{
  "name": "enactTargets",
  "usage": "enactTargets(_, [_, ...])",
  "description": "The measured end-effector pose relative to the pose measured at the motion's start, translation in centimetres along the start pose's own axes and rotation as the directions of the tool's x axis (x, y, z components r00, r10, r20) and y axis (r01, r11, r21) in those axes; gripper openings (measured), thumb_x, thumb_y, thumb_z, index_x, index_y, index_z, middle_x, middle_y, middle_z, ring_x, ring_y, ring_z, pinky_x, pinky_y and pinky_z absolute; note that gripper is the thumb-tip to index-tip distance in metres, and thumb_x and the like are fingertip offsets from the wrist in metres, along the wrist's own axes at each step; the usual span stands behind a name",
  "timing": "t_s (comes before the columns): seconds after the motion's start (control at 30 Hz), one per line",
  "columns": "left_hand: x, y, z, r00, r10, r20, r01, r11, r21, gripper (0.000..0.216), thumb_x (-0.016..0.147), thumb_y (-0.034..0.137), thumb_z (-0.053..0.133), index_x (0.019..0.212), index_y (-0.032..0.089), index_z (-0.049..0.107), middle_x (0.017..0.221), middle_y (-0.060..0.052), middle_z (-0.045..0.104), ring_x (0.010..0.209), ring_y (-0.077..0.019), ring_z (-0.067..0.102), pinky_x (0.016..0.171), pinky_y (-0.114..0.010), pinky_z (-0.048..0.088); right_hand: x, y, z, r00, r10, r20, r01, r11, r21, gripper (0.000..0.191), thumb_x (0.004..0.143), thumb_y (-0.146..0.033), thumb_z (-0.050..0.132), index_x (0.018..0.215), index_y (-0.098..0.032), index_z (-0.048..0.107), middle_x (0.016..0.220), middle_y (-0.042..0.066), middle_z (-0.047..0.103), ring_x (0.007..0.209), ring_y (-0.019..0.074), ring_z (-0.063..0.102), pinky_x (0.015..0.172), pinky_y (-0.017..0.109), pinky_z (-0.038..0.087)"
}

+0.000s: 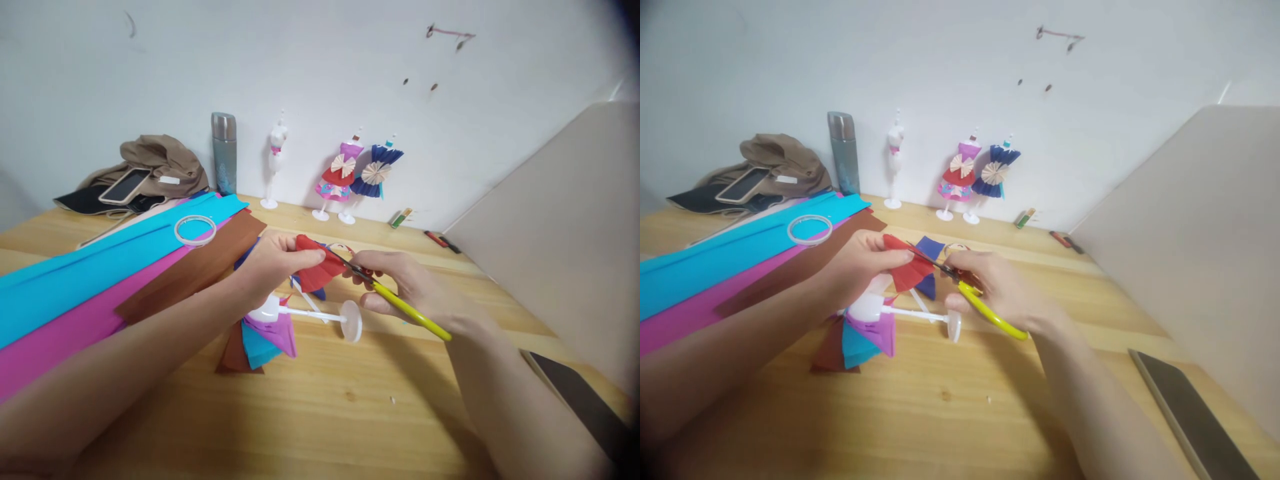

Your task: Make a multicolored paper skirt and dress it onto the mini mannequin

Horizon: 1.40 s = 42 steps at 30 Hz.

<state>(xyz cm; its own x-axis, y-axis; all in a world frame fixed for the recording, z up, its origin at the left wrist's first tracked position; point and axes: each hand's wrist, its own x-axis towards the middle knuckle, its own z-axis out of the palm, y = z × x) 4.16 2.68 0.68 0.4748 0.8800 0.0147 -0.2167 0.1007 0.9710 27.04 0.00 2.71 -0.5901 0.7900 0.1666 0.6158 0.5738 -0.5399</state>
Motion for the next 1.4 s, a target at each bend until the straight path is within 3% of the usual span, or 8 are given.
enactTargets(0.23, [0.1, 0.0, 0.0, 1.000, -0.002, -0.005, 0.002, 1.000, -0.003, 0.014, 0.070, 0.028, 0.073, 0.068, 0.014, 0.075, 0.065, -0.005, 0.071, 0.062, -0.0152, 0.064, 0.075, -0.032, 0.053, -0.1, -0.1, 0.1, 0.999, 0.021, -0.041, -0.023, 0.998, -0.054, 0.045, 0.086, -0.062, 0.058, 0.079, -0.017, 0.058, 0.068, -0.001, 0.050, 0.060, 0.0131, 0.042, 0.055, 0.027, 0.031])
enactTargets(0.57, [0.2, -0.2, 0.0, 1.000, -0.006, 0.019, 0.007, 0.998, -0.066, 0.014, 0.067, 0.028, 0.074, 0.065, 0.014, 0.073, 0.064, -0.004, 0.069, 0.061, -0.0152, 0.062, 0.075, -0.035, 0.054, -0.1, -0.6, 0.0, 0.995, 0.088, -0.051, -0.092, 0.992, -0.082, 0.048, 0.083, -0.065, 0.059, 0.072, -0.018, 0.058, 0.064, 0.000, 0.050, 0.056, 0.0125, 0.040, 0.051, 0.026, 0.030])
enactTargets(0.77, [0.3, -0.5, -0.3, 1.000, -0.002, 0.031, 0.004, 0.997, -0.077, 0.015, 0.066, 0.029, 0.076, 0.069, 0.014, 0.076, 0.068, -0.005, 0.071, 0.065, -0.0165, 0.064, 0.078, -0.036, 0.054, -0.1, -0.3, 0.0, 0.994, 0.089, -0.064, -0.091, 0.995, -0.031, 0.045, 0.082, -0.060, 0.063, 0.074, -0.016, 0.062, 0.063, 0.000, 0.052, 0.056, 0.0117, 0.040, 0.050, 0.025, 0.032])
enactTargets(1.07, [0.4, -0.3, -0.4, 1.000, -0.006, 0.020, 0.008, 0.997, -0.082, 0.014, 0.068, 0.028, 0.076, 0.069, 0.014, 0.076, 0.069, -0.006, 0.072, 0.069, -0.0166, 0.066, 0.079, -0.033, 0.053, 0.0, -0.6, 0.1, 0.984, 0.163, -0.071, -0.159, 0.985, 0.063, 0.047, 0.075, -0.061, 0.068, 0.075, -0.014, 0.066, 0.055, -0.004, 0.039, 0.051, 0.0094, 0.031, 0.047, 0.023, 0.025])
enactTargets(1.2, [0.5, -0.3, -0.5, 0.999, 0.011, 0.030, -0.009, 0.998, -0.061, 0.014, 0.070, 0.027, 0.075, 0.070, 0.014, 0.077, 0.070, -0.007, 0.074, 0.069, -0.0166, 0.067, 0.074, -0.030, 0.052, 0.1, 0.3, -0.2, 0.962, 0.251, -0.109, -0.246, 0.968, 0.055, 0.051, 0.073, -0.066, 0.066, 0.076, -0.015, 0.065, 0.061, -0.001, 0.047, 0.056, 0.0121, 0.038, 0.052, 0.025, 0.031])
enactTargets(1.3, [0.7, -0.2, -0.8, 0.998, 0.049, 0.029, -0.047, 0.996, -0.071, 0.015, 0.071, 0.028, 0.076, 0.071, 0.012, 0.077, 0.072, -0.009, 0.075, 0.069, -0.0172, 0.067, 0.073, -0.031, 0.052, 0.4, 2.4, -0.4, 0.906, 0.418, -0.068, -0.424, 0.898, -0.116, 0.050, 0.075, -0.066, 0.063, 0.084, -0.016, 0.068, 0.065, 0.001, 0.054, 0.058, 0.0150, 0.046, 0.053, 0.027, 0.033])
enactTargets(1.4, [0.9, 0.0, -1.0, 0.996, 0.085, 0.014, -0.082, 0.990, -0.112, 0.016, 0.071, 0.028, 0.077, 0.074, 0.012, 0.077, 0.075, -0.009, 0.075, 0.072, -0.0186, 0.069, 0.077, -0.034, 0.054, 0.8, 5.6, 0.0, 0.813, 0.575, -0.089, -0.548, 0.705, -0.451, 0.038, 0.078, -0.049, 0.068, 0.100, -0.018, 0.072, 0.080, 0.007, 0.069, 0.067, 0.0206, 0.060, 0.059, 0.030, 0.041])
